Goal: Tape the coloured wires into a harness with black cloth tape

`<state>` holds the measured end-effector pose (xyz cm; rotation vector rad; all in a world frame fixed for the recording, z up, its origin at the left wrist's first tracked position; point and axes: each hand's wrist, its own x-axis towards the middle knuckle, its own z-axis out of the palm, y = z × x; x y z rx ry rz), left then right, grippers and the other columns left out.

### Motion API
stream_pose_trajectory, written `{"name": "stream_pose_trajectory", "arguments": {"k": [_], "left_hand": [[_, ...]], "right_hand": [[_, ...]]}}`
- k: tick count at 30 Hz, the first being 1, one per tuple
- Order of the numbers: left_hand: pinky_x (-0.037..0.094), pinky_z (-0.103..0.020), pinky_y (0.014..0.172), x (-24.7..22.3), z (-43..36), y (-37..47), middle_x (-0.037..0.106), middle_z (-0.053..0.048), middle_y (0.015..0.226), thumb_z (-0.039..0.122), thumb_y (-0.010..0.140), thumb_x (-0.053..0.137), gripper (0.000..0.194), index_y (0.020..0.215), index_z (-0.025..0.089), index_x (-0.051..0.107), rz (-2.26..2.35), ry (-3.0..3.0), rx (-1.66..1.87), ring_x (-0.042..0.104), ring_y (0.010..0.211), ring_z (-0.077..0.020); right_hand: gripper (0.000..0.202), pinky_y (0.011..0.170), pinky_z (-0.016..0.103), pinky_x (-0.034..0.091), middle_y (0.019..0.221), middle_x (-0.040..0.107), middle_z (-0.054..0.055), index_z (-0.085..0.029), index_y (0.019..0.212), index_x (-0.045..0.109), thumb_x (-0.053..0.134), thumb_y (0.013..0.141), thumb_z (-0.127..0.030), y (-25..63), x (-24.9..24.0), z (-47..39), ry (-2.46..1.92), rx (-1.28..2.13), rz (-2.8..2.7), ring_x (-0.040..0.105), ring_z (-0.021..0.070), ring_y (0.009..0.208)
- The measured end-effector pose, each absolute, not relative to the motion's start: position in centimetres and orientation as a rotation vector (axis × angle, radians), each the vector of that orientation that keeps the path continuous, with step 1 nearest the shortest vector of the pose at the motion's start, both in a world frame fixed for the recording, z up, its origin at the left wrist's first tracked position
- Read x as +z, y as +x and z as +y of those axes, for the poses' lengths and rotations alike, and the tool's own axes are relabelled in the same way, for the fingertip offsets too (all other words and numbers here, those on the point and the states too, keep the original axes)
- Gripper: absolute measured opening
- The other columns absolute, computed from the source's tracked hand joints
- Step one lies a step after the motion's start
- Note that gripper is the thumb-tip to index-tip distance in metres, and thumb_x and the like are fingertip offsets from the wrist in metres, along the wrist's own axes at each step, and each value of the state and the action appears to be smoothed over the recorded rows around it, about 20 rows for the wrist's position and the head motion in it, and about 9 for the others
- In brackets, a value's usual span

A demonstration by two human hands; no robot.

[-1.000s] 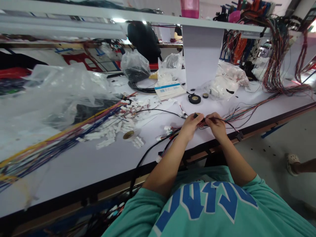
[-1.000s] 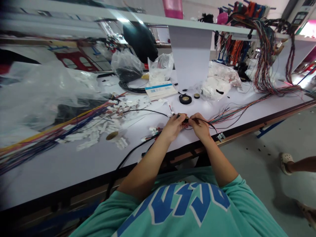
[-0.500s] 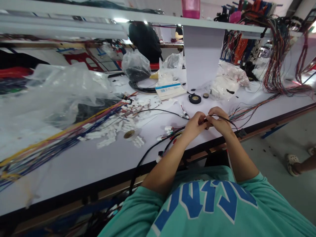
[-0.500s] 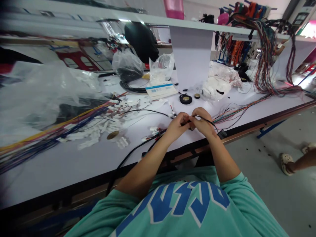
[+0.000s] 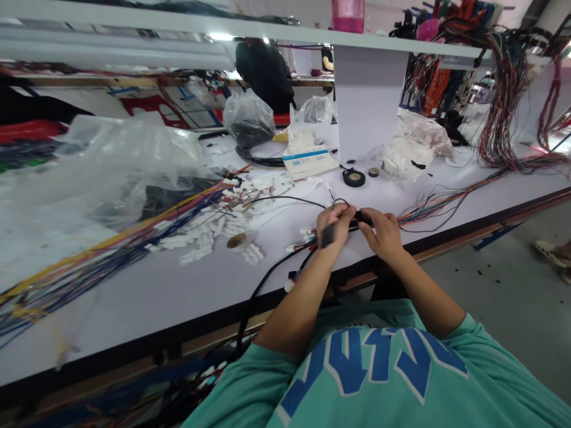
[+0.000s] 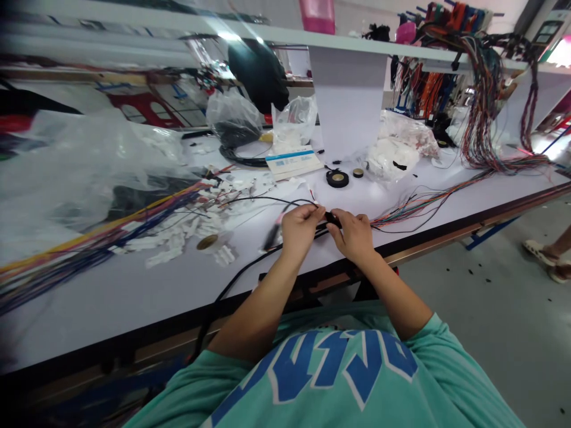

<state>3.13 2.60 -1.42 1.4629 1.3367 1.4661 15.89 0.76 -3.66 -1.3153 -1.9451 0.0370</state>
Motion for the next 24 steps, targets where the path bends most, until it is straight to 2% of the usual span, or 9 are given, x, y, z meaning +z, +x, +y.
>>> {"name": "stream_pose_trajectory", "arguments": {"k": [4, 8, 11, 13, 15, 18, 20, 24], "left_hand": [[0.045, -0.029, 0.071, -1.9, 2.1, 2.7, 0.068, -0.001, 0.074, 0.027, 0.072, 0.056, 0.017, 0.058, 0.021, 0.063, 1.341, 1.527, 1.482, 0.060, 0.073, -0.0181], [0.044, -0.037, 0.085, -1.1, 2.3, 1.9, 0.069, -0.003, 0.077, 0.023, 0.070, 0.059, 0.011, 0.064, 0.024, 0.068, 1.302, 1.955, 1.421, 0.058, 0.085, -0.0233], [0.041, -0.039, 0.092, -0.3, 3.0, 1.2, 0.070, -0.003, 0.083, 0.021, 0.066, 0.063, 0.008, 0.061, 0.025, 0.068, 1.213, 2.030, 1.444, 0.056, 0.092, -0.0237], [0.045, -0.035, 0.086, -0.2, 3.5, 1.0, 0.069, -0.002, 0.081, 0.023, 0.067, 0.063, 0.007, 0.061, 0.024, 0.068, 1.165, 1.858, 1.410, 0.058, 0.086, -0.0210], [0.049, -0.030, 0.074, -0.4, 3.7, 1.0, 0.068, -0.001, 0.074, 0.027, 0.068, 0.061, 0.010, 0.062, 0.022, 0.068, 1.149, 1.622, 1.341, 0.059, 0.073, -0.0178], [0.048, -0.025, 0.059, -1.0, 3.8, 1.2, 0.065, -0.001, 0.069, 0.029, 0.066, 0.061, 0.014, 0.060, 0.018, 0.066, 1.150, 1.374, 1.355, 0.057, 0.061, -0.0139], [0.047, -0.023, 0.055, -1.2, 3.8, 1.5, 0.062, 0.000, 0.064, 0.029, 0.065, 0.062, 0.014, 0.058, 0.017, 0.064, 1.131, 1.283, 1.399, 0.055, 0.057, -0.0121], [0.047, -0.023, 0.053, -1.3, 3.7, 1.9, 0.060, 0.001, 0.057, 0.027, 0.064, 0.062, 0.013, 0.058, 0.015, 0.062, 1.045, 1.045, 1.430, 0.056, 0.052, -0.0108]], "right_hand": [[0.026, 0.082, 0.042, 0.038, 0.102, 0.067, 0.011, -0.019, 0.104, 0.059, 0.044, 0.083, -0.021, 16.2, -2.6, 2.0, -1.357, 0.051, -2.025, 0.061, 0.0228, 0.089], [0.020, 0.093, 0.041, 0.037, 0.103, 0.065, 0.008, -0.020, 0.093, 0.062, 0.047, 0.080, -0.018, 16.4, -2.8, 4.9, -1.037, 0.270, -2.122, 0.058, 0.0198, 0.100], [0.021, 0.086, 0.034, 0.045, 0.106, 0.061, 0.007, -0.021, 0.097, 0.059, 0.052, 0.078, -0.024, 16.5, -3.6, 6.4, -0.894, 0.531, -2.059, 0.058, 0.0171, 0.099], [0.029, 0.076, 0.031, 0.049, 0.099, 0.061, 0.005, -0.022, 0.108, 0.053, 0.048, 0.080, -0.027, 16.5, -4.4, 6.3, -0.942, 0.625, -1.923, 0.060, 0.0147, 0.088], [0.032, 0.074, 0.032, 0.050, 0.096, 0.061, 0.005, -0.022, 0.113, 0.049, 0.045, 0.081, -0.026, 16.6, -5.0, 5.5, -0.987, 0.516, -1.840, 0.061, 0.0149, 0.084], [0.031, 0.090, 0.038, 0.043, 0.110, 0.060, 0.009, -0.022, 0.110, 0.053, 0.046, 0.081, -0.017, 16.5, -5.3, 3.3, -0.911, 0.090, -2.020, 0.055, 0.0194, 0.107], [0.028, 0.097, 0.038, 0.036, 0.113, 0.062, 0.006, -0.025, 0.104, 0.057, 0.044, 0.084, -0.011, 16.4, -5.0, 1.9, -0.812, -0.145, -2.221, 0.049, 0.0180, 0.117], [0.030, 0.101, 0.035, 0.031, 0.102, 0.067, 0.000, -0.027, 0.098, 0.059, 0.037, 0.089, -0.009, 16.4, -4.2, 0.6, -0.749, -0.335, -2.387, 0.051, 0.0127, 0.115]]}}
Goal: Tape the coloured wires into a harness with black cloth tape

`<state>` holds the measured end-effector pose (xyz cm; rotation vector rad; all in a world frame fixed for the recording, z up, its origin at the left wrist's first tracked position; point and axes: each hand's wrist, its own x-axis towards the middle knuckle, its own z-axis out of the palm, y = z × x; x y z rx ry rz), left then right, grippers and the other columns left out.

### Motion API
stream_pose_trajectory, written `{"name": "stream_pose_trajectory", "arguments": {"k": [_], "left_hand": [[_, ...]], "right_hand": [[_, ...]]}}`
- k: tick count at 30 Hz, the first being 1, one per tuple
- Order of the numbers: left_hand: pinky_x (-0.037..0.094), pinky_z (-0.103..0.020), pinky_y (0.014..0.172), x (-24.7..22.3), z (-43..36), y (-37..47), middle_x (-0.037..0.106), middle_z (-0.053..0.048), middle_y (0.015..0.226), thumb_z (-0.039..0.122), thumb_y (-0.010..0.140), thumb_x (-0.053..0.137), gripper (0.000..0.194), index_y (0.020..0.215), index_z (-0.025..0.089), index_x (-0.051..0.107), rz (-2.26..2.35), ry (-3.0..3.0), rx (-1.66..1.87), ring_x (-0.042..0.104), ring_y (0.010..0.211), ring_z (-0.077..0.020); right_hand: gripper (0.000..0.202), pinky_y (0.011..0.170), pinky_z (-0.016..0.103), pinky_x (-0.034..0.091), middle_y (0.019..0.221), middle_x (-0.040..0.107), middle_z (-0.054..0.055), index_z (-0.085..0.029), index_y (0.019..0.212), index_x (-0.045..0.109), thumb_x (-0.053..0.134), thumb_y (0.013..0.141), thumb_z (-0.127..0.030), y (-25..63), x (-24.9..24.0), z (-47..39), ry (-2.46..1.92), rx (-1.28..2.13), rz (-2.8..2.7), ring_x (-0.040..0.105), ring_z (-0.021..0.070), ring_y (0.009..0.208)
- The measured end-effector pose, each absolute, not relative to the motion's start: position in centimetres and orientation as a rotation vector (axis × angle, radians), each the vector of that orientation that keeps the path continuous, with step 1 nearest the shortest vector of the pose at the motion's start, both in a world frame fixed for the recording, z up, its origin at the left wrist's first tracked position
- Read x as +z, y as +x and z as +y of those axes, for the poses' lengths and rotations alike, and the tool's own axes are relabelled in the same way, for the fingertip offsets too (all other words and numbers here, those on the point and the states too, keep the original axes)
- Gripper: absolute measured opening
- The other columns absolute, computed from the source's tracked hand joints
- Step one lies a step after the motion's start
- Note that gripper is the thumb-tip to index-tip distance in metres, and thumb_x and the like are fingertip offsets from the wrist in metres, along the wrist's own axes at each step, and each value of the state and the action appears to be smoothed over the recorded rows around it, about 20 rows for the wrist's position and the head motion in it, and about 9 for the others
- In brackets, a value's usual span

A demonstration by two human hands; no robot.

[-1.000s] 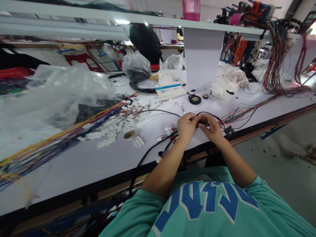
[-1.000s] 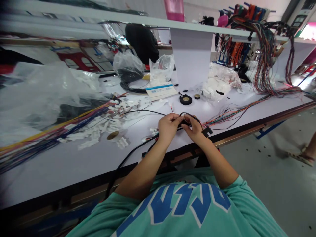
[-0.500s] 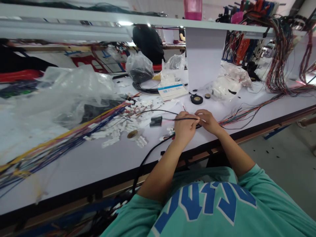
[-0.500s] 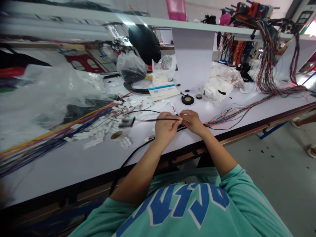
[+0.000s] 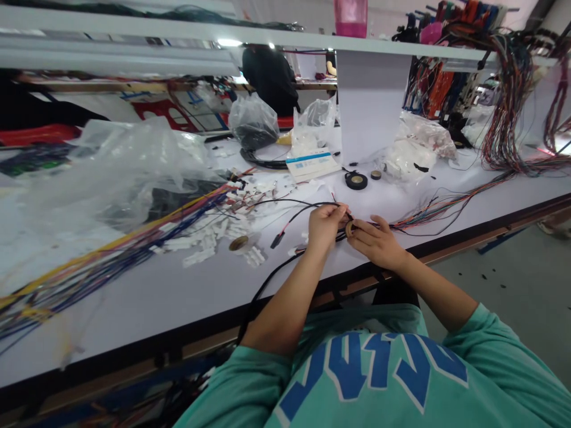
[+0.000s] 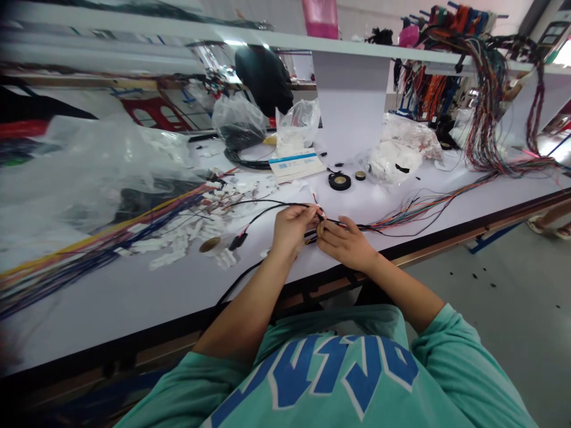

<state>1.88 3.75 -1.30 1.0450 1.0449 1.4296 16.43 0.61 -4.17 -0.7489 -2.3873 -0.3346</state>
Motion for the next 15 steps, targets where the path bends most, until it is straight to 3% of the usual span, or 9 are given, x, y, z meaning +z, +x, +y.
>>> {"name": "stream_pose_trajectory", "arguments": {"k": [3, 5, 8, 12, 15], "left_hand": [[0.049, -0.024, 0.055, -1.5, 3.9, 1.8, 0.061, 0.000, 0.059, 0.028, 0.059, 0.068, 0.017, 0.056, 0.014, 0.058, 0.996, 0.876, 1.447, 0.059, 0.054, -0.0113], [0.050, -0.025, 0.057, -1.8, 4.0, 1.7, 0.061, 0.000, 0.060, 0.029, 0.056, 0.071, 0.021, 0.057, 0.014, 0.057, 0.981, 0.796, 1.435, 0.060, 0.056, -0.0118], [0.050, -0.026, 0.059, -2.3, 3.8, 1.6, 0.061, 0.000, 0.061, 0.031, 0.058, 0.071, 0.022, 0.059, 0.014, 0.058, 0.968, 0.841, 1.425, 0.059, 0.055, -0.0112], [0.050, -0.028, 0.070, -2.0, 2.8, 1.7, 0.066, -0.002, 0.069, 0.029, 0.068, 0.060, 0.015, 0.059, 0.017, 0.062, 1.054, 1.321, 1.490, 0.060, 0.065, -0.0133], [0.047, -0.029, 0.081, -1.1, 2.5, 1.6, 0.069, -0.002, 0.076, 0.026, 0.072, 0.054, 0.016, 0.063, 0.019, 0.066, 1.204, 1.740, 1.446, 0.061, 0.079, -0.0167]], "right_hand": [[0.027, 0.102, 0.038, 0.029, 0.096, 0.069, 0.001, -0.027, 0.103, 0.057, 0.037, 0.090, -0.014, 17.0, -3.7, 0.5, -0.784, -0.314, -2.422, 0.054, 0.0141, 0.110], [0.022, 0.103, 0.041, 0.027, 0.098, 0.068, 0.004, -0.024, 0.107, 0.056, 0.043, 0.089, -0.027, 17.4, -3.5, 0.7, -0.843, -0.303, -2.415, 0.055, 0.0180, 0.107], [0.029, 0.103, 0.044, 0.024, 0.093, 0.068, 0.008, -0.022, 0.106, 0.057, 0.047, 0.086, -0.041, 17.9, -3.0, 1.5, -1.023, -0.332, -2.360, 0.055, 0.0221, 0.098], [0.021, 0.102, 0.047, 0.019, 0.079, 0.068, 0.005, -0.023, 0.093, 0.062, 0.042, 0.087, -0.024, 17.3, -2.3, 3.5, -1.209, -0.296, -2.302, 0.054, 0.0214, 0.090], [0.016, 0.098, 0.045, 0.027, 0.090, 0.067, 0.006, -0.020, 0.081, 0.063, 0.048, 0.080, -0.015, 16.1, -2.6, 5.2, -1.192, -0.081, -2.225, 0.053, 0.0213, 0.095]]}}
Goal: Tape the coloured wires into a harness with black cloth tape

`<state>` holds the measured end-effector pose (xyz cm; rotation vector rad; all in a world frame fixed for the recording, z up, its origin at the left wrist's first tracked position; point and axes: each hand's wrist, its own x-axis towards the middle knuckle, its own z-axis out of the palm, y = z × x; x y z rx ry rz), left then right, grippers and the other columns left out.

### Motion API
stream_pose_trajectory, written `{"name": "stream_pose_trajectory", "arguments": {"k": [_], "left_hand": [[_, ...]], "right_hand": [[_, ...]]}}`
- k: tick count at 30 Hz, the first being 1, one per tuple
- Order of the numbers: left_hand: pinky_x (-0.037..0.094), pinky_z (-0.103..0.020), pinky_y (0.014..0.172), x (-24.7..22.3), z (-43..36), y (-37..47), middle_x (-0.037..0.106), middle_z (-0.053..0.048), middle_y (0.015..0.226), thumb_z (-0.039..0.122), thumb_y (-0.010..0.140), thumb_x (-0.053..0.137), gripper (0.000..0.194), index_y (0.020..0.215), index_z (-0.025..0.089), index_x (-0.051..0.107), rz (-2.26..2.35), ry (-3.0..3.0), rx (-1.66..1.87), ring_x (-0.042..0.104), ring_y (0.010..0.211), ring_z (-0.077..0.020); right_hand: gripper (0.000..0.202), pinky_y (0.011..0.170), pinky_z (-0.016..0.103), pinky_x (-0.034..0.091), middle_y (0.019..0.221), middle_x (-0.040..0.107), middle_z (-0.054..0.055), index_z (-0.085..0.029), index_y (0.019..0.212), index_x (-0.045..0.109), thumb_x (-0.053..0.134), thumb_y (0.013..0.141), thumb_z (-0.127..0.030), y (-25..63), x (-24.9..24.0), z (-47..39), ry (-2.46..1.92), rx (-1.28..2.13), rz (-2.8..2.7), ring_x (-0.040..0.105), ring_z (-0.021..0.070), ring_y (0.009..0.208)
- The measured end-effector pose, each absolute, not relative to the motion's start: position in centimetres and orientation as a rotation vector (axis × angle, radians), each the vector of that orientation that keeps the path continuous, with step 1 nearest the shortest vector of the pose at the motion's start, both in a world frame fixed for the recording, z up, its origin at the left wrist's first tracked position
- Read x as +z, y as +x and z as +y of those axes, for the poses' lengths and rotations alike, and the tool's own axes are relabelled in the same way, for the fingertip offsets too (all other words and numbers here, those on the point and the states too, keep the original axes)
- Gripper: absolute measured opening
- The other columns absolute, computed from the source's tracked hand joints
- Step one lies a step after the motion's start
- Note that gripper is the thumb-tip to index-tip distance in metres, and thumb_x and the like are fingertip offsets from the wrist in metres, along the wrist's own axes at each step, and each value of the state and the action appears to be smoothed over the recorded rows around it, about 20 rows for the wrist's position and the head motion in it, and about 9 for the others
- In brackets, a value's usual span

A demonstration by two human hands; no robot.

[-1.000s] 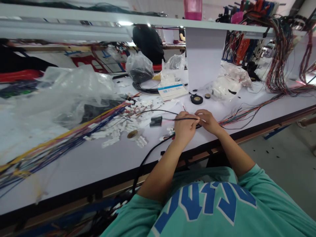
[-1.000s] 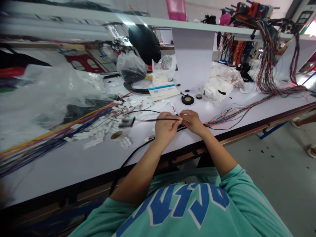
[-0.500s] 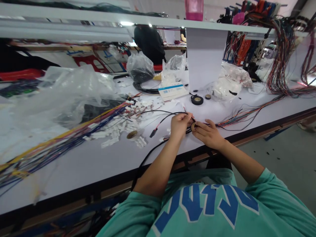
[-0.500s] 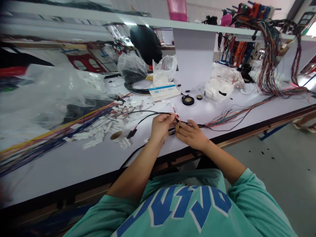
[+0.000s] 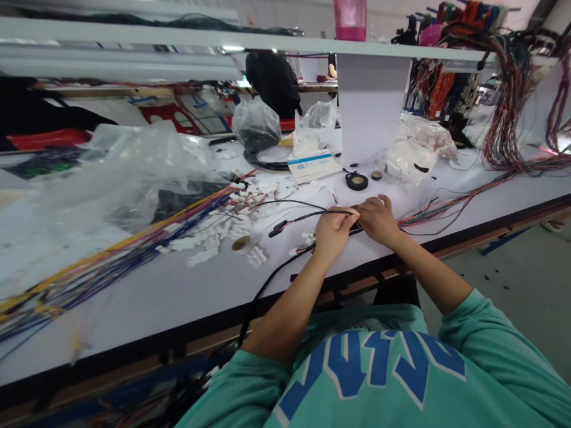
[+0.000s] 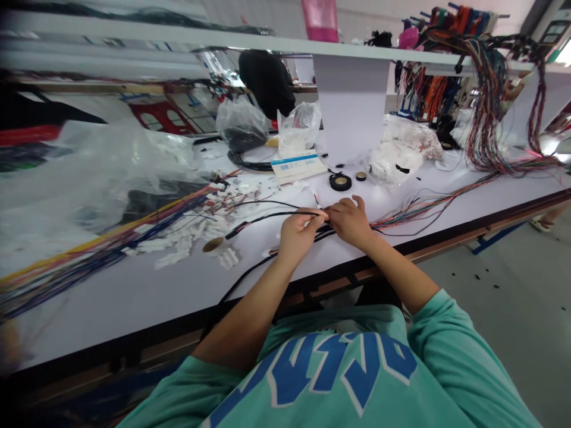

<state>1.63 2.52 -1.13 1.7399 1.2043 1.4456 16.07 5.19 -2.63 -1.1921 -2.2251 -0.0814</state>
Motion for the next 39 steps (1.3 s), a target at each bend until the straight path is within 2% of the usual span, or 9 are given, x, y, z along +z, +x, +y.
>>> {"name": "stream_pose_trajectory", "arguments": {"k": [2, 6, 14, 20, 23, 27, 31, 35, 39], "left_hand": [[0.047, -0.029, 0.081, -0.7, 2.9, 1.5, 0.070, -0.002, 0.078, 0.026, 0.073, 0.052, 0.018, 0.062, 0.020, 0.066, 1.286, 1.862, 1.393, 0.062, 0.080, -0.0177], [0.047, -0.028, 0.077, -0.7, 4.4, 1.2, 0.069, -0.001, 0.074, 0.025, 0.071, 0.051, 0.018, 0.062, 0.019, 0.065, 1.283, 1.741, 1.424, 0.062, 0.075, -0.0167], [0.046, -0.026, 0.061, -2.2, 5.2, 2.0, 0.063, 0.000, 0.066, 0.037, 0.068, 0.056, 0.021, 0.072, 0.017, 0.061, 1.156, 1.296, 1.488, 0.057, 0.057, -0.0128], [0.042, -0.025, 0.064, -1.6, 4.8, 1.9, 0.069, -0.003, 0.070, 0.033, 0.072, 0.055, 0.018, 0.071, 0.018, 0.066, 1.585, 1.830, 1.017, 0.060, 0.067, -0.0157], [0.042, -0.026, 0.064, -1.0, 5.0, 1.7, 0.071, -0.006, 0.076, 0.034, 0.076, 0.050, 0.025, 0.074, 0.018, 0.069, 1.746, 1.910, 0.814, 0.062, 0.072, -0.0184], [0.042, -0.026, 0.064, -0.9, 5.1, 1.4, 0.071, -0.007, 0.076, 0.035, 0.077, 0.047, 0.029, 0.075, 0.017, 0.070, 1.750, 1.928, 0.763, 0.063, 0.073, -0.0197], [0.042, -0.026, 0.057, -1.5, 5.3, 1.1, 0.068, -0.005, 0.065, 0.034, 0.074, 0.047, 0.029, 0.071, 0.015, 0.069, 1.599, 1.813, 0.877, 0.059, 0.060, -0.0176], [0.041, -0.025, 0.050, -2.0, 5.2, 0.9, 0.063, -0.003, 0.055, 0.035, 0.072, 0.047, 0.030, 0.071, 0.014, 0.068, 1.520, 1.709, 0.922, 0.054, 0.050, -0.0158], [0.044, -0.027, 0.056, -2.3, 4.3, 0.9, 0.067, -0.005, 0.062, 0.035, 0.075, 0.044, 0.031, 0.072, 0.015, 0.068, 1.574, 1.821, 0.878, 0.060, 0.057, -0.0187]], "right_hand": [[0.012, 0.088, 0.039, 0.037, 0.095, 0.065, 0.008, -0.017, 0.082, 0.061, 0.051, 0.075, -0.015, 15.5, -3.2, 6.1, -1.135, 0.164, -2.131, 0.054, 0.0196, 0.091], [0.017, 0.068, 0.028, 0.044, 0.074, 0.060, 0.002, -0.016, 0.085, 0.059, 0.045, 0.079, -0.023, 15.7, -4.0, 6.6, -1.021, 0.685, -1.959, 0.054, 0.0127, 0.068], [0.012, 0.069, 0.026, 0.045, 0.071, 0.063, 0.000, -0.016, 0.075, 0.062, 0.054, 0.068, -0.023, 16.2, -4.6, 6.5, -0.942, 1.041, -1.766, 0.056, 0.0115, 0.067], [0.009, 0.060, 0.024, 0.044, 0.060, 0.059, -0.002, -0.017, 0.065, 0.058, 0.053, 0.070, -0.022, 15.6, -5.6, 6.8, -1.078, 0.902, -1.718, 0.053, 0.0101, 0.058], [0.011, 0.062, 0.025, 0.046, 0.068, 0.064, 0.000, -0.017, 0.080, 0.059, 0.050, 0.074, -0.021, 15.6, -5.6, 6.1, -1.158, 0.735, -1.777, 0.058, 0.0121, 0.062], [0.029, 0.082, 0.034, 0.046, 0.099, 0.067, 0.010, -0.015, 0.105, 0.056, 0.043, 0.079, -0.015, 15.9, -4.9, 4.0, -1.081, 0.113, -2.013, 0.060, 0.0182, 0.092], [0.029, 0.095, 0.036, 0.036, 0.103, 0.066, 0.009, -0.017, 0.100, 0.059, 0.037, 0.083, -0.010, 15.8, -4.2, 1.4, -0.744, -0.359, -2.462, 0.056, 0.0186, 0.103], [0.026, 0.087, 0.036, 0.037, 0.104, 0.064, 0.012, -0.014, 0.107, 0.056, 0.039, 0.088, -0.021, 15.6, -3.8, 0.5, -0.953, -0.399, -2.594, 0.059, 0.0188, 0.089], [0.034, 0.082, 0.037, 0.036, 0.109, 0.063, 0.016, -0.011, 0.114, 0.052, 0.043, 0.088, -0.032, 16.0, -3.0, 1.4, -1.368, -0.194, -2.450, 0.059, 0.0212, 0.089]]}}
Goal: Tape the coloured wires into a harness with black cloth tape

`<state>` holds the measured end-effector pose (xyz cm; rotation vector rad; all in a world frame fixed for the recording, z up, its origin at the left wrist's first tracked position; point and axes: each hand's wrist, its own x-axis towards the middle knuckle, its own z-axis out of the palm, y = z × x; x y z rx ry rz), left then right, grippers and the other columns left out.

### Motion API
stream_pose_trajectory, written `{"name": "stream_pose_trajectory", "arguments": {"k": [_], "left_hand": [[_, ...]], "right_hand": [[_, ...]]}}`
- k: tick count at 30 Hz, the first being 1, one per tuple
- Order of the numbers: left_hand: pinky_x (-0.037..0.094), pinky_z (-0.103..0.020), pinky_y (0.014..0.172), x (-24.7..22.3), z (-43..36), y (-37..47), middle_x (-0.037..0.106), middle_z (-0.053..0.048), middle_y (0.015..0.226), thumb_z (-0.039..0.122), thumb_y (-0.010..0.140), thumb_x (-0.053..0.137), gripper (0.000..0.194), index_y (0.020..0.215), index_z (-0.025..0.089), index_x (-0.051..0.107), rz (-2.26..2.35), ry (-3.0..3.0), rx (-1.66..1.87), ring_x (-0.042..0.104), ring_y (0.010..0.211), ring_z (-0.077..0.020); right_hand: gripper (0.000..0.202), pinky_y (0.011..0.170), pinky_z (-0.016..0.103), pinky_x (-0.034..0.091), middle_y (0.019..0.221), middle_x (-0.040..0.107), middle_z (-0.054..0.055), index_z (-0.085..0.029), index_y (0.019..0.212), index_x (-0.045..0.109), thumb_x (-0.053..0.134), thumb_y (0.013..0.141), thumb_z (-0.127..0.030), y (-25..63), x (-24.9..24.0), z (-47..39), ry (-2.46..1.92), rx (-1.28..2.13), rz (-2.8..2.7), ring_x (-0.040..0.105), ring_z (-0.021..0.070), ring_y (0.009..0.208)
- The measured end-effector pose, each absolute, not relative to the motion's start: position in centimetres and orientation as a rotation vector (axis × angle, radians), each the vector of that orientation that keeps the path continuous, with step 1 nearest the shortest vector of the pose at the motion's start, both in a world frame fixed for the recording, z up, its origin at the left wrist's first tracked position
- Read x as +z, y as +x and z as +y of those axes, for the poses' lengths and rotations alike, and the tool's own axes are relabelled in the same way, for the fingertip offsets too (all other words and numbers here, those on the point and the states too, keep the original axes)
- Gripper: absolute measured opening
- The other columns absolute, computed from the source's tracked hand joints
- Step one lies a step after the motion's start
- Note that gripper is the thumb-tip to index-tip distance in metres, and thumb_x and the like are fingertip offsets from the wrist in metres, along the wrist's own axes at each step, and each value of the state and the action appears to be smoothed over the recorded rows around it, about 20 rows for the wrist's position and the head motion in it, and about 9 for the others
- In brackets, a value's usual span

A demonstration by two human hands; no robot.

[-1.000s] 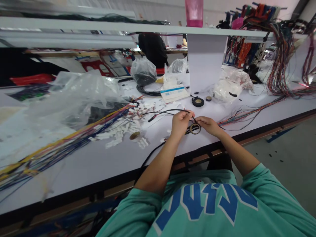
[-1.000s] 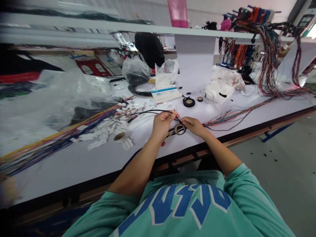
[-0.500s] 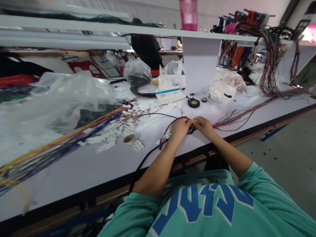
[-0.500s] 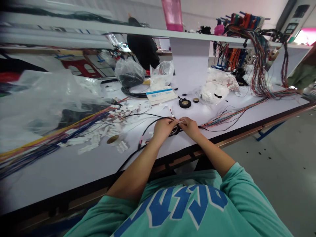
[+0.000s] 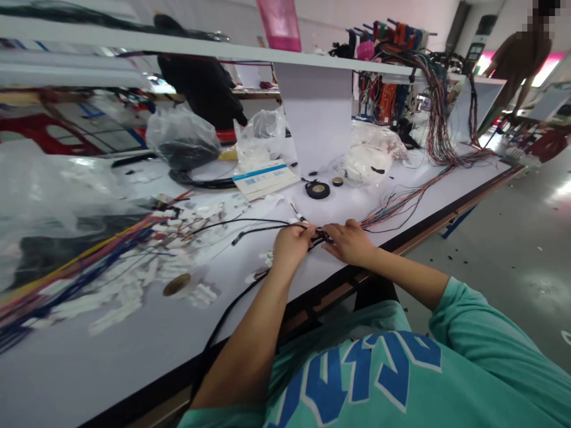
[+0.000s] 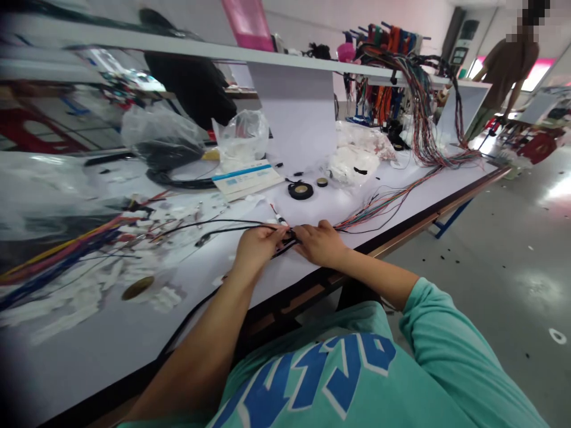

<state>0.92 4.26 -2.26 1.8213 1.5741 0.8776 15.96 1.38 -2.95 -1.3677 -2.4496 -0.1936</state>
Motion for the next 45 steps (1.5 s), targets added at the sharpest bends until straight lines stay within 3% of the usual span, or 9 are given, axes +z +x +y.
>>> {"name": "stream_pose_trajectory", "arguments": {"k": [6, 9, 14, 17, 21, 25, 30, 39, 45], "left_hand": [[0.046, -0.033, 0.077, -2.1, 3.0, 1.9, 0.070, -0.010, 0.086, 0.015, 0.075, 0.042, 0.028, 0.083, 0.019, 0.068, 1.515, 2.559, 0.785, 0.062, 0.087, -0.0246], [0.045, -0.035, 0.074, -1.3, 3.3, 2.0, 0.068, -0.011, 0.078, 0.012, 0.073, 0.043, 0.025, 0.076, 0.020, 0.067, 1.493, 2.703, 0.628, 0.060, 0.084, -0.0259], [0.043, -0.033, 0.083, -0.6, 4.1, 1.7, 0.068, -0.004, 0.084, 0.022, 0.075, 0.048, 0.017, 0.066, 0.023, 0.062, 1.341, 2.450, 0.881, 0.057, 0.088, -0.0220], [0.048, -0.027, 0.071, -1.3, 4.5, 1.7, 0.066, -0.001, 0.074, 0.025, 0.077, 0.047, 0.017, 0.067, 0.021, 0.060, 1.386, 1.969, 0.976, 0.059, 0.072, -0.0166], [0.049, -0.025, 0.054, -2.1, 4.8, 2.0, 0.063, -0.001, 0.065, 0.026, 0.074, 0.050, 0.014, 0.068, 0.018, 0.060, 1.366, 1.505, 1.018, 0.060, 0.061, -0.0150], [0.050, -0.027, 0.055, -2.5, 4.9, 2.3, 0.062, -0.001, 0.060, 0.024, 0.072, 0.052, 0.011, 0.067, 0.017, 0.059, 1.318, 1.270, 1.114, 0.062, 0.058, -0.0154], [0.052, -0.026, 0.058, -3.4, 4.4, 2.2, 0.060, 0.002, 0.053, 0.021, 0.073, 0.052, 0.010, 0.065, 0.017, 0.057, 1.283, 1.132, 1.179, 0.062, 0.054, -0.0136], [0.051, -0.025, 0.066, -3.6, 3.7, 2.1, 0.067, -0.001, 0.068, 0.029, 0.076, 0.053, 0.016, 0.070, 0.020, 0.064, 1.426, 1.584, 1.131, 0.063, 0.066, -0.0154], [0.046, -0.026, 0.077, 0.3, 5.3, 2.8, 0.068, 0.001, 0.070, 0.026, 0.078, 0.050, 0.018, 0.072, 0.022, 0.067, 1.508, 1.970, 0.977, 0.062, 0.071, -0.0164]], "right_hand": [[0.031, 0.094, 0.039, 0.031, 0.111, 0.063, 0.006, -0.020, 0.093, 0.063, 0.045, 0.075, -0.003, 15.7, -3.0, 5.0, -1.265, 0.237, -2.249, 0.055, 0.0178, 0.106], [0.022, 0.092, 0.035, 0.038, 0.107, 0.062, 0.008, -0.017, 0.084, 0.064, 0.050, 0.071, -0.006, 15.3, -4.4, 6.6, -1.112, 0.455, -2.060, 0.055, 0.0177, 0.104], [0.033, 0.077, 0.028, 0.049, 0.094, 0.062, 0.004, -0.019, 0.109, 0.052, 0.043, 0.077, -0.016, 16.3, -6.2, 6.7, -0.955, 0.810, -1.789, 0.061, 0.0128, 0.086], [0.038, 0.076, 0.031, 0.049, 0.095, 0.060, 0.006, -0.019, 0.114, 0.047, 0.037, 0.077, -0.013, 17.7, -6.2, 5.2, -1.002, 0.536, -1.772, 0.061, 0.0135, 0.083], [0.038, 0.092, 0.040, 0.038, 0.108, 0.060, 0.011, -0.018, 0.108, 0.054, 0.039, 0.074, -0.008, 18.2, -6.1, 2.0, -0.797, -0.071, -2.280, 0.053, 0.0201, 0.107], [0.031, 0.085, 0.037, 0.036, 0.108, 0.063, 0.012, -0.015, 0.107, 0.057, 0.041, 0.080, -0.011, 17.3, -6.5, -0.2, -0.856, -0.374, -2.533, 0.056, 0.0205, 0.097], [0.031, 0.073, 0.034, 0.033, 0.105, 0.064, 0.016, -0.011, 0.110, 0.056, 0.042, 0.089, -0.029, 17.1, -5.8, 0.5, -1.279, -0.382, -2.355, 0.058, 0.0207, 0.084], [0.024, 0.087, 0.036, 0.027, 0.090, 0.070, 0.004, -0.022, 0.087, 0.065, 0.042, 0.087, -0.014, 16.5, -5.4, 5.6, -1.197, -0.170, -2.126, 0.057, 0.0181, 0.094], [0.024, 0.080, 0.032, 0.041, 0.089, 0.068, 0.005, -0.020, 0.083, 0.064, 0.041, 0.081, -0.013, 16.7, -5.4, 7.1, -1.112, 0.150, -1.969, 0.058, 0.0173, 0.085]]}}
